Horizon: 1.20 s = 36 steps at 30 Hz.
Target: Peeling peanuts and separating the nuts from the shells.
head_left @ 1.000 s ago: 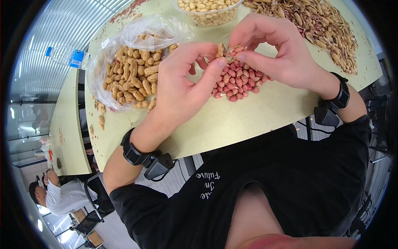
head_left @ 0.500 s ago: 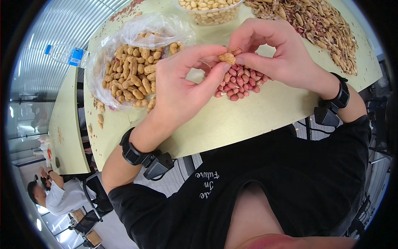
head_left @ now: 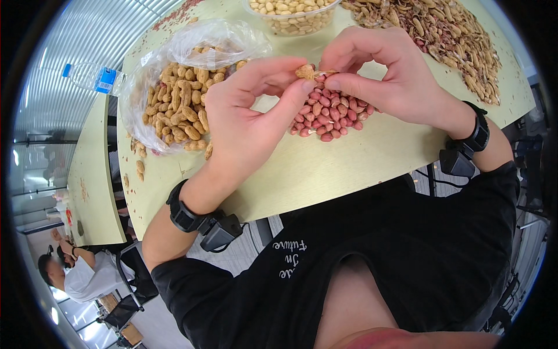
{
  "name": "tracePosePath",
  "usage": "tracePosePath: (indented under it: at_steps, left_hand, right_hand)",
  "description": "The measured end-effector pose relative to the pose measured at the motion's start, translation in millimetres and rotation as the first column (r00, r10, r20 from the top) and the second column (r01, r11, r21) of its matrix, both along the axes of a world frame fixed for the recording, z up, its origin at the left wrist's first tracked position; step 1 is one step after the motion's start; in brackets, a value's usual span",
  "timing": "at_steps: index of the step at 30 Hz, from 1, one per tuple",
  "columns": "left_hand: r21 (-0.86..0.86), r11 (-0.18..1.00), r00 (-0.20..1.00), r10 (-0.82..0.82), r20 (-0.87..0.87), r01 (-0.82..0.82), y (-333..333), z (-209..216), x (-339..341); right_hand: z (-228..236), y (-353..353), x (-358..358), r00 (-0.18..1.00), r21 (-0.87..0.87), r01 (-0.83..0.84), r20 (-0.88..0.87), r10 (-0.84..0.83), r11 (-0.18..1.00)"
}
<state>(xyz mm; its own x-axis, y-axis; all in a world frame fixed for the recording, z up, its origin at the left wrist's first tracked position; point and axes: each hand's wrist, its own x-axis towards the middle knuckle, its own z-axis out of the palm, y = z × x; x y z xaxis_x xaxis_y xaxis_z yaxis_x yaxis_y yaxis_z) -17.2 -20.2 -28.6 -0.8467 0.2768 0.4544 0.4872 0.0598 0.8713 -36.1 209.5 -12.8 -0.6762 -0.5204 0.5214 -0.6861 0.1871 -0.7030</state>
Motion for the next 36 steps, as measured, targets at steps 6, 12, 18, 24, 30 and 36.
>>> tracePosePath:
  at_steps: [6, 12, 18, 24, 30, 36]
  left_hand:
    - [-0.053, 0.998, 0.999, 0.019, -0.035, -0.021, 1.6, 1.7, 1.5]
    - [-0.056, 0.998, 0.999, 0.012, 0.030, -0.011, 0.2, -0.1, 0.1]
    - [-0.025, 1.000, 0.999, -0.003, 0.034, 0.004, 0.6, 0.7, 0.8]
    - [-0.016, 1.000, 0.999, 0.002, 0.033, -0.001, 0.8, -0.9, 1.0]
    - [-0.037, 0.999, 1.000, 0.015, -0.002, -0.015, 1.8, -1.4, -0.3]
    - [-0.038, 0.999, 1.000, 0.018, 0.012, -0.017, 1.5, -2.7, -1.6]
  right_hand:
    - [0.4, 0.0, 1.2, 0.995, 0.042, 0.040, -0.093, -0.036, 0.998]
    - [-0.3, 0.9, -0.1, 0.998, 0.064, 0.023, -0.058, -0.019, 0.998]
    - [-0.2, 0.7, -2.2, 0.992, 0.043, 0.001, -0.126, 0.004, 0.999]
    - [-0.5, 1.2, -2.3, 0.989, 0.044, 0.000, -0.145, 0.006, 0.999]
    - [0.0, 1.0, -2.2, 0.989, 0.041, 0.004, -0.145, 0.002, 0.999]
    - [0.2, 1.7, -0.2, 0.992, 0.083, 0.012, -0.125, -0.002, 0.997]
